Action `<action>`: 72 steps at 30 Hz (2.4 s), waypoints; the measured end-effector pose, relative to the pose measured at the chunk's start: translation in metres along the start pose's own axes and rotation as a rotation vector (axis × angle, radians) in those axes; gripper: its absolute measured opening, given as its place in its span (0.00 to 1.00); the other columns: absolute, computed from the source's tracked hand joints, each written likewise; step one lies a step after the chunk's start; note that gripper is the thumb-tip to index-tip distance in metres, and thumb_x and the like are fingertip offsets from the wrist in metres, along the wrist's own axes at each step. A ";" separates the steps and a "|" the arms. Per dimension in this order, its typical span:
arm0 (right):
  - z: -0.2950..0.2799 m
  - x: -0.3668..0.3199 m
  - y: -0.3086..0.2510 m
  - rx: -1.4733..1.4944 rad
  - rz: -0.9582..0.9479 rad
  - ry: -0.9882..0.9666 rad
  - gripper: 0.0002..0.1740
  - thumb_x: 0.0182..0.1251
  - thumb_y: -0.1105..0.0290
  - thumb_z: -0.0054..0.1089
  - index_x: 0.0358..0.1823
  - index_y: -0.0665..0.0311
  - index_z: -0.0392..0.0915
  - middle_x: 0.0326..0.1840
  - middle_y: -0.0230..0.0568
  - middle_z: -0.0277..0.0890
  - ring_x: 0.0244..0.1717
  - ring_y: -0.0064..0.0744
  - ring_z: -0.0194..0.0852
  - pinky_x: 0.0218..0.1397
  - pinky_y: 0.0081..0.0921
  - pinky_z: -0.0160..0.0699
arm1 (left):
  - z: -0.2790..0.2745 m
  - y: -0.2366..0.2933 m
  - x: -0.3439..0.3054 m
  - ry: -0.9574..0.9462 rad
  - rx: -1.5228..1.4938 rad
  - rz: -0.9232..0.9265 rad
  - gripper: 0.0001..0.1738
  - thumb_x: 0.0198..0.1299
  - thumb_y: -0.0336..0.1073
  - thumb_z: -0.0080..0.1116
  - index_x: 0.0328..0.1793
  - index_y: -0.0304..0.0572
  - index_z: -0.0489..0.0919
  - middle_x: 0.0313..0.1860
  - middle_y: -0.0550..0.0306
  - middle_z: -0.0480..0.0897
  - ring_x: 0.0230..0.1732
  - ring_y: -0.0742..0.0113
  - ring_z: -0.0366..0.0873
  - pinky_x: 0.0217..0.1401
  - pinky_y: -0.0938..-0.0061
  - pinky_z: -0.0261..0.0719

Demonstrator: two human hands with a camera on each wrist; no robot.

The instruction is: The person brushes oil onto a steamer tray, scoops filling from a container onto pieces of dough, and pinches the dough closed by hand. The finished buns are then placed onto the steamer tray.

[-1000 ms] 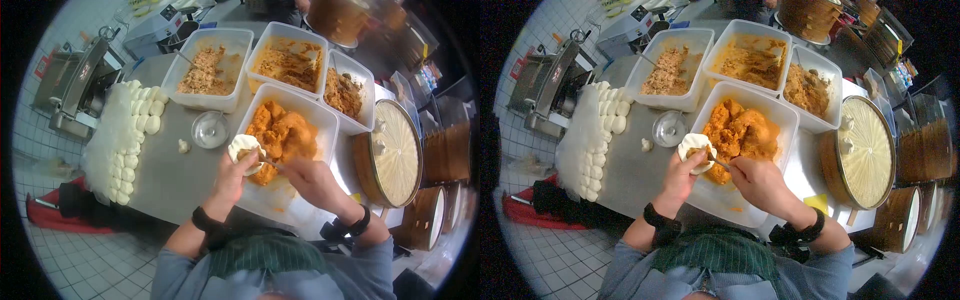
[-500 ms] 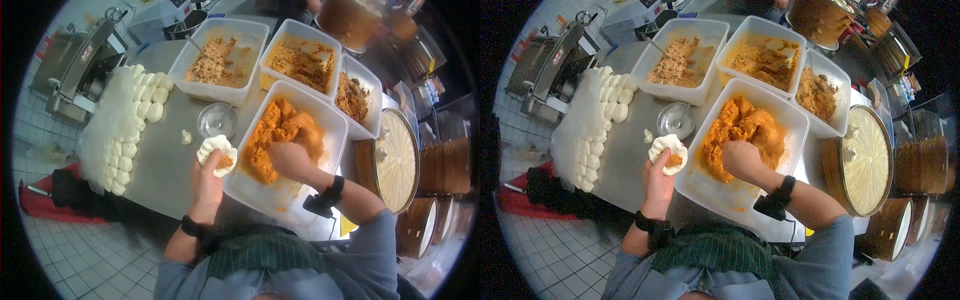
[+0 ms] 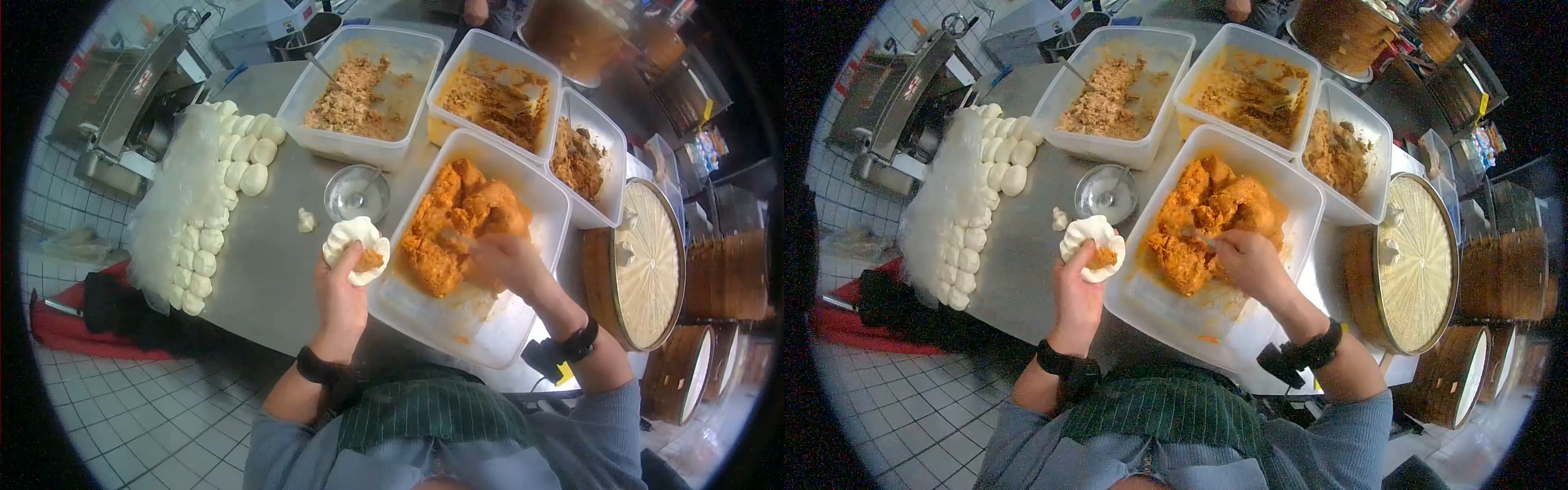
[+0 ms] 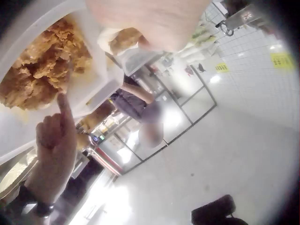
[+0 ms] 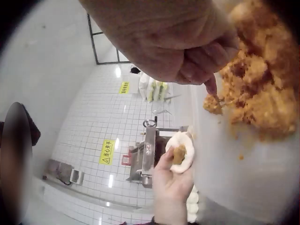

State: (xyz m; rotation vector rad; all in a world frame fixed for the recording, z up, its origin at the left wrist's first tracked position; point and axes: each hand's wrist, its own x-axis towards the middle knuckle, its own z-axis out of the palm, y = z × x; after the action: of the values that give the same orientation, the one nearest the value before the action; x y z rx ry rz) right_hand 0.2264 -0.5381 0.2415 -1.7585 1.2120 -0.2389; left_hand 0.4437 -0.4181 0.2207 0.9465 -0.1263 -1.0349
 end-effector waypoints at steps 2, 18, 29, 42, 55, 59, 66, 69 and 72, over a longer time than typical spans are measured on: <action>-0.002 0.001 -0.004 -0.229 -0.038 0.067 0.14 0.64 0.64 0.50 0.33 0.67 0.81 0.29 0.52 0.80 0.31 0.47 0.79 0.36 0.37 0.76 | 0.003 -0.001 -0.001 -0.040 0.022 0.014 0.18 0.65 0.32 0.50 0.59 0.34 0.69 0.54 0.50 0.77 0.55 0.59 0.76 0.59 0.65 0.74; 0.048 0.009 0.002 -0.658 -0.229 -0.074 0.10 0.60 0.70 0.47 0.32 0.67 0.76 0.27 0.56 0.79 0.30 0.54 0.80 0.33 0.43 0.78 | 0.005 -0.019 0.000 -0.175 -0.068 -0.065 0.21 0.70 0.45 0.43 0.59 0.36 0.70 0.56 0.54 0.74 0.59 0.64 0.72 0.63 0.65 0.69; -0.031 -0.055 -0.029 0.153 -0.119 -0.108 0.15 0.68 0.65 0.50 0.42 0.69 0.81 0.29 0.42 0.78 0.33 0.27 0.75 0.38 0.27 0.73 | 0.007 0.009 -0.002 -0.234 0.081 -0.157 0.28 0.69 0.49 0.43 0.65 0.34 0.65 0.60 0.47 0.74 0.63 0.53 0.71 0.66 0.58 0.67; -0.005 -0.068 -0.027 0.226 -0.144 -0.175 0.14 0.70 0.67 0.49 0.46 0.67 0.80 0.34 0.46 0.79 0.38 0.31 0.77 0.44 0.27 0.75 | 0.030 -0.030 -0.013 -0.384 0.267 -0.039 0.22 0.58 0.23 0.57 0.59 0.37 0.68 0.51 0.52 0.78 0.52 0.66 0.78 0.57 0.70 0.77; 0.001 -0.071 -0.002 0.032 -0.199 0.002 0.14 0.66 0.66 0.50 0.43 0.66 0.80 0.29 0.54 0.77 0.31 0.44 0.78 0.36 0.35 0.75 | 0.045 0.007 -0.006 -0.446 0.231 -0.073 0.22 0.61 0.25 0.52 0.62 0.31 0.66 0.55 0.44 0.77 0.55 0.58 0.78 0.61 0.64 0.76; -0.004 -0.072 -0.009 0.279 -0.077 -0.089 0.15 0.68 0.64 0.49 0.44 0.66 0.81 0.24 0.38 0.74 0.27 0.28 0.71 0.32 0.27 0.70 | 0.048 0.015 -0.007 -0.444 0.220 -0.092 0.22 0.59 0.23 0.55 0.60 0.34 0.67 0.53 0.50 0.77 0.53 0.62 0.78 0.57 0.66 0.78; -0.008 -0.075 -0.014 0.575 0.093 -0.124 0.16 0.70 0.63 0.48 0.48 0.64 0.81 0.20 0.23 0.60 0.23 0.15 0.55 0.26 0.15 0.55 | 0.044 0.009 -0.011 -0.376 0.245 -0.052 0.22 0.60 0.24 0.53 0.61 0.33 0.67 0.54 0.50 0.76 0.54 0.63 0.77 0.59 0.68 0.75; -0.013 -0.078 -0.018 0.583 0.116 -0.110 0.16 0.69 0.63 0.49 0.48 0.64 0.81 0.20 0.23 0.61 0.23 0.15 0.55 0.26 0.15 0.55 | 0.039 0.001 -0.008 -0.335 0.175 -0.030 0.22 0.60 0.23 0.53 0.62 0.33 0.66 0.55 0.50 0.76 0.55 0.62 0.76 0.60 0.66 0.75; -0.018 -0.082 -0.022 0.625 0.142 -0.162 0.16 0.70 0.63 0.49 0.48 0.64 0.81 0.21 0.22 0.61 0.25 0.14 0.56 0.28 0.15 0.57 | 0.042 0.000 -0.011 -0.334 0.115 -0.086 0.22 0.60 0.23 0.52 0.62 0.34 0.66 0.55 0.50 0.75 0.56 0.61 0.76 0.60 0.65 0.75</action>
State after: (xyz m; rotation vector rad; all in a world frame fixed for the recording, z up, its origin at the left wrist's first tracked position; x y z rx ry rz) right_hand 0.1893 -0.4811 0.2954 -1.1233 0.9984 -0.3414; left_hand 0.4171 -0.4352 0.2500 0.8813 -0.4292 -1.2711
